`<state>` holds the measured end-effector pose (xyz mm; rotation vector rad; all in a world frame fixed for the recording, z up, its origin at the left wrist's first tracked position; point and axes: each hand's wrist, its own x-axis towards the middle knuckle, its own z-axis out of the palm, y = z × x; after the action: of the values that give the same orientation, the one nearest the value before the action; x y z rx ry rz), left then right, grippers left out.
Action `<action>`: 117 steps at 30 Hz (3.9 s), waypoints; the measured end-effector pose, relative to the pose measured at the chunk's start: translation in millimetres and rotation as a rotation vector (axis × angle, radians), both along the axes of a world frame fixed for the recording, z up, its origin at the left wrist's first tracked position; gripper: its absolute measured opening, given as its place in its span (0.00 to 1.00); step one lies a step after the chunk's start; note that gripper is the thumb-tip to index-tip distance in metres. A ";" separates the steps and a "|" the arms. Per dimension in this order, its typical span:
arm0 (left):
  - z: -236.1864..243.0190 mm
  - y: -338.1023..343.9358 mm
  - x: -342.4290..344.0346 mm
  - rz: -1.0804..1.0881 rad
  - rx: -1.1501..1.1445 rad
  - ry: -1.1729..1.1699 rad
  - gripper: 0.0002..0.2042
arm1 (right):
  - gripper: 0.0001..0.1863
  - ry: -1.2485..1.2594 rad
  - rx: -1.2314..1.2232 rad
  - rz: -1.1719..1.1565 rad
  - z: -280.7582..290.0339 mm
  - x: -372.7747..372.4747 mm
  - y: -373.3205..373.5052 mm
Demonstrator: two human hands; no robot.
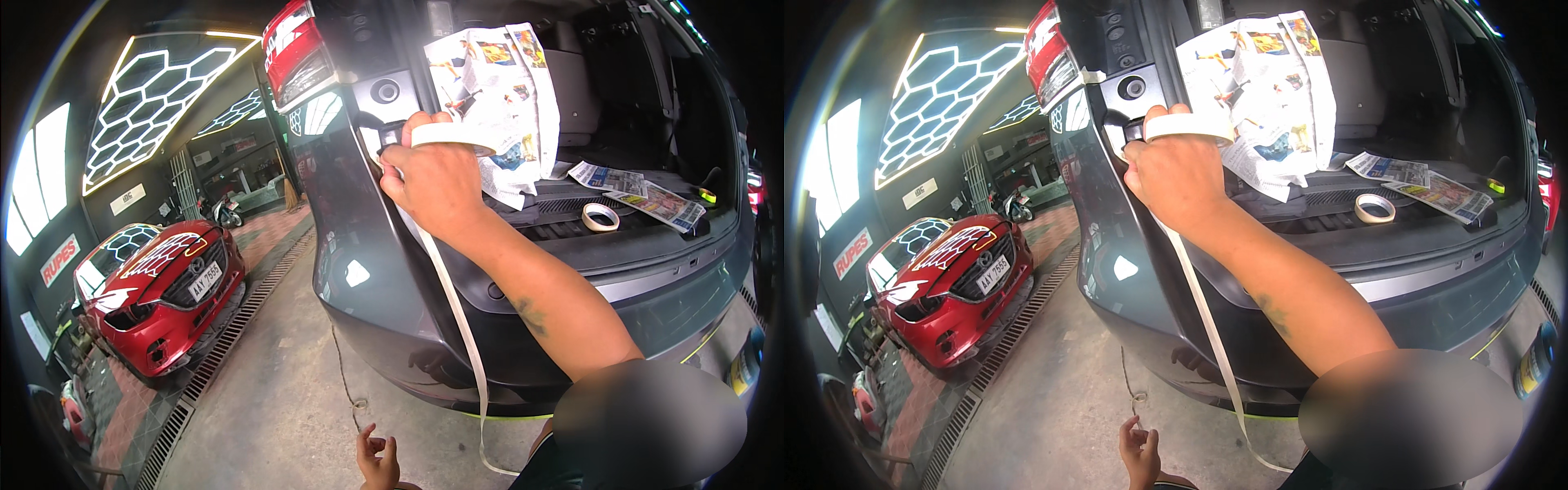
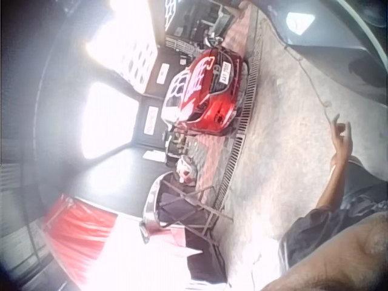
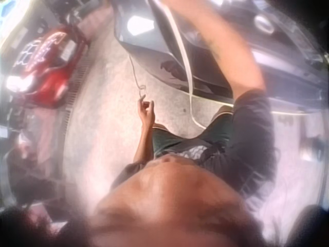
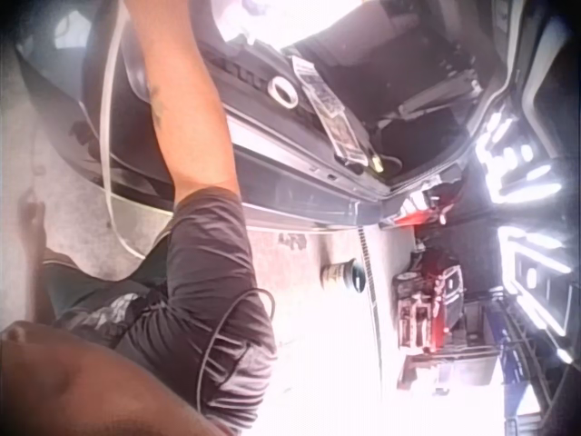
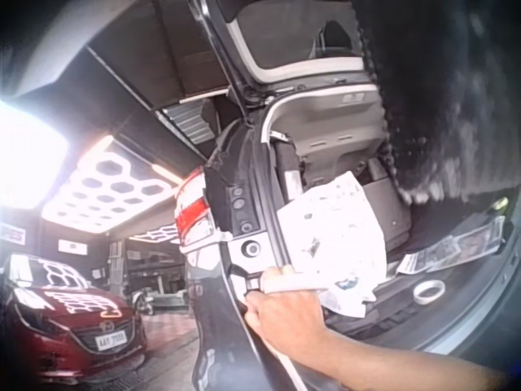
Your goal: The person applies masking tape along the edge of a car's trunk lid. They carefully align the tape with the trim line, smoothing it down with their fingers to ensure adhesion. The person continues this process along the perimeter of the trunk, handling the tape roll and the car surface directly.
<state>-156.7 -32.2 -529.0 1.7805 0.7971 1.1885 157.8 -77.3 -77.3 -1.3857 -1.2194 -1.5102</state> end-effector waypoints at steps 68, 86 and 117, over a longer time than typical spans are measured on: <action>540.0 47.2 163.7 -0.032 1.748 0.747 0.09 | 0.10 -0.046 -0.051 0.117 -47.3 8.9 -21.3; 538.1 50.3 166.6 -0.018 1.753 0.741 0.10 | 0.08 -0.096 -0.022 0.110 -48.5 9.1 -19.8; 556.4 62.8 135.7 0.031 1.734 0.265 0.07 | 0.22 -0.286 -0.114 -0.088 -30.5 34.9 -40.6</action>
<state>-21.0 30.6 27.4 3.2713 -0.3934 1.8637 192.7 -117.9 -107.8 -1.3435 -1.4535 -1.7701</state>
